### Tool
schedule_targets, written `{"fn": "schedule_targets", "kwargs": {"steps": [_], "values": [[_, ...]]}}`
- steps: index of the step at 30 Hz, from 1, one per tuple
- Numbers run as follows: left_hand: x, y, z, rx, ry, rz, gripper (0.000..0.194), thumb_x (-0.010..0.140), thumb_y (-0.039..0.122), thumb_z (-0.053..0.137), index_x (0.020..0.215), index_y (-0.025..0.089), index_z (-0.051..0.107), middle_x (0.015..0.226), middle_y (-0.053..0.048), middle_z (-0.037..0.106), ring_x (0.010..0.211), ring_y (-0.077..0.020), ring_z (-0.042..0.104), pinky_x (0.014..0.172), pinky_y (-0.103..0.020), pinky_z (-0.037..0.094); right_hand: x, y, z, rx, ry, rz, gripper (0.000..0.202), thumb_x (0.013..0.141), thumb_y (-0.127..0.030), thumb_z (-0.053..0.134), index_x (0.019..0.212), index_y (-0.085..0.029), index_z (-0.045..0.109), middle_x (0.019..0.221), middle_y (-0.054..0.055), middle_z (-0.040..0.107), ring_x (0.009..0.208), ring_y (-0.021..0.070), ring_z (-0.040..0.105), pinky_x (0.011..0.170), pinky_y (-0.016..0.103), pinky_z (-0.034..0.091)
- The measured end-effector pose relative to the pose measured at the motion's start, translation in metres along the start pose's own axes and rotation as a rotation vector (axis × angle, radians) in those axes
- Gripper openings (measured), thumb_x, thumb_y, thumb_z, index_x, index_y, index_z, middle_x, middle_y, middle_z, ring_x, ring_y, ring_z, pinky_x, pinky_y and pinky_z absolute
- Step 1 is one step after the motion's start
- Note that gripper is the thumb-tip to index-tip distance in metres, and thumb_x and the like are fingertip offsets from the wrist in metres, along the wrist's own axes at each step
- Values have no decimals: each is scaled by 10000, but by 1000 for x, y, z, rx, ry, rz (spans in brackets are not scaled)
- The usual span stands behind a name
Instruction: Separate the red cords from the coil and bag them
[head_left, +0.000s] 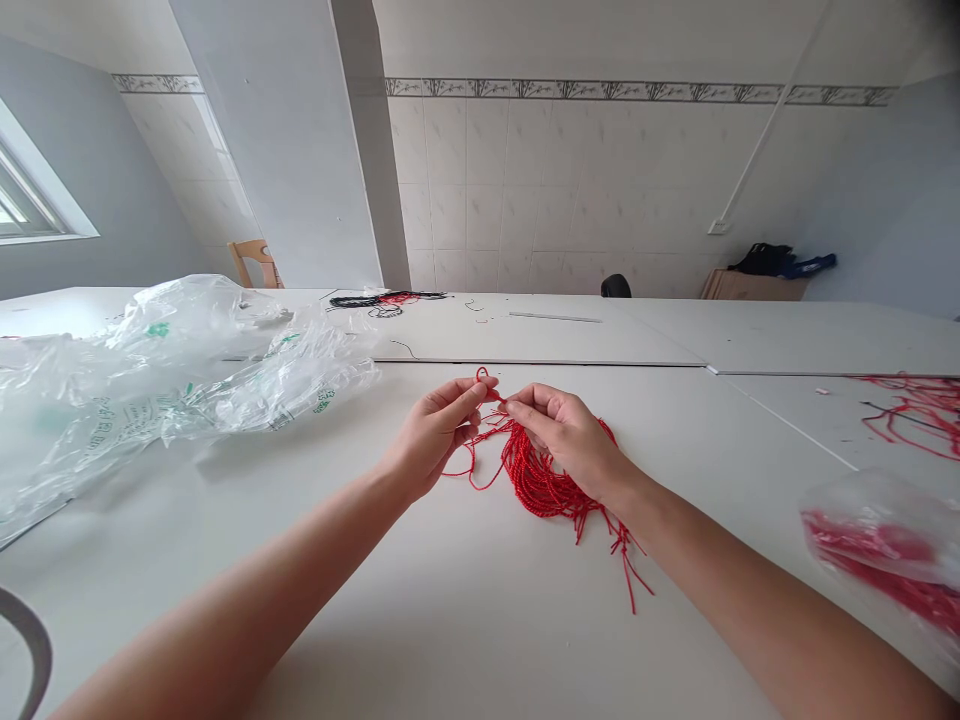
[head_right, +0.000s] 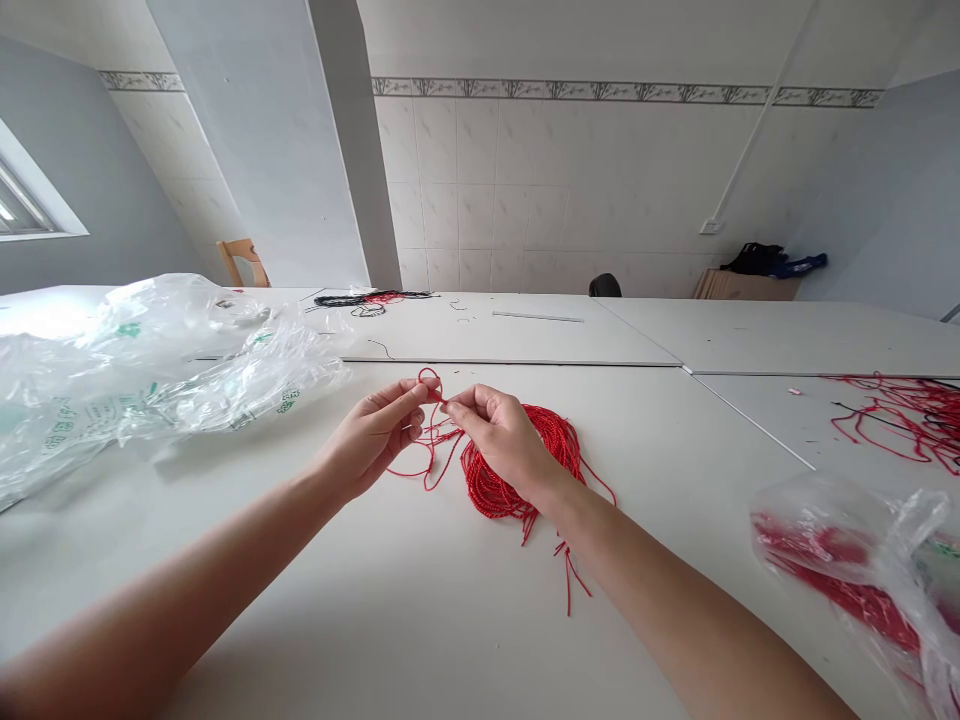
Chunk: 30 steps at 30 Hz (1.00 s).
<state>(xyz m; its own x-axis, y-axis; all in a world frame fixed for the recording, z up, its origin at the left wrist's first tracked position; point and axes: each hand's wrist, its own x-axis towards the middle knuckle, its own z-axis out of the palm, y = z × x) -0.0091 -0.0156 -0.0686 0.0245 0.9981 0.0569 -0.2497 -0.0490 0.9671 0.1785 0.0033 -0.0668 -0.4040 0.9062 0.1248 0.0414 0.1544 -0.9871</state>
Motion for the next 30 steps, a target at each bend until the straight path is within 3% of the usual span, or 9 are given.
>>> {"fn": "schedule_targets", "kwargs": {"steps": [6, 12, 16, 18, 20, 23, 27, 30], "values": [[1, -1, 0, -12, 5, -11, 268, 818, 423, 895, 982, 217, 844, 1046, -35, 697, 660, -65, 461, 663, -222, 452, 4, 4, -1, 39, 1, -8, 354, 868, -566, 748, 862, -219, 680, 632, -51, 414, 563, 113, 313, 528, 294, 280], [2, -8, 0, -49, -22, -84, 326, 821, 405, 903, 1076, 211, 848, 868, -5, 641, 670, -60, 506, 697, -196, 485, 3, 6, 1, 68, -9, 6, 355, 887, -573, 740, 883, -224, 673, 654, -52, 431, 561, 103, 287, 527, 286, 264], [7, 2, -4, -112, 30, -10, 277, 802, 365, 922, 994, 183, 842, 999, -39, 706, 651, -39, 533, 644, -164, 506, 5, 8, -4, -62, -113, -13, 393, 926, -617, 678, 986, -230, 694, 760, -21, 557, 604, 107, 385, 555, 274, 321], [11, 14, -11, -187, 120, 62, 240, 794, 318, 930, 951, 168, 829, 994, -40, 715, 631, -27, 544, 597, -133, 506, 13, 11, -17, -151, -83, -39, 431, 940, -642, 639, 1095, -243, 695, 770, -17, 588, 630, 121, 455, 574, 272, 357], [14, 27, -18, -251, 195, 124, 193, 811, 267, 920, 935, 163, 814, 927, -27, 704, 612, -20, 548, 574, -105, 513, 22, 15, -40, -238, 42, -78, 447, 950, -638, 608, 1139, -239, 679, 822, 1, 642, 644, 132, 511, 575, 273, 378], [17, 40, -28, -302, 249, 184, 137, 851, 221, 888, 936, 166, 796, 842, -4, 672, 580, -13, 540, 542, -81, 510, 35, 22, -82, -461, 217, -119, 350, 975, -533, 568, 1080, -215, 670, 1096, 62, 734, 698, 134, 603, 627, 283, 439], [18, 39, -32, -320, 248, 154, 92, 916, 183, 818, 974, 131, 768, 789, 18, 617, 540, -6, 508, 495, -85, 482, 40, 33, -124, -1022, 248, 179, 230, 979, -364, 533, 1041, -224, 705, 1131, 56, 776, 755, 164, 678, 685, 302, 451], [22, 30, -33, -331, 226, 63, 52, 973, 162, 732, 994, 116, 742, 759, 34, 577, 512, -12, 482, 453, -112, 454, 40, 42, -134, -1148, 249, 306, 214, 944, -286, 545, 1014, -230, 739, 1119, 57, 789, 780, 198, 693, 660, 318, 418]]}}
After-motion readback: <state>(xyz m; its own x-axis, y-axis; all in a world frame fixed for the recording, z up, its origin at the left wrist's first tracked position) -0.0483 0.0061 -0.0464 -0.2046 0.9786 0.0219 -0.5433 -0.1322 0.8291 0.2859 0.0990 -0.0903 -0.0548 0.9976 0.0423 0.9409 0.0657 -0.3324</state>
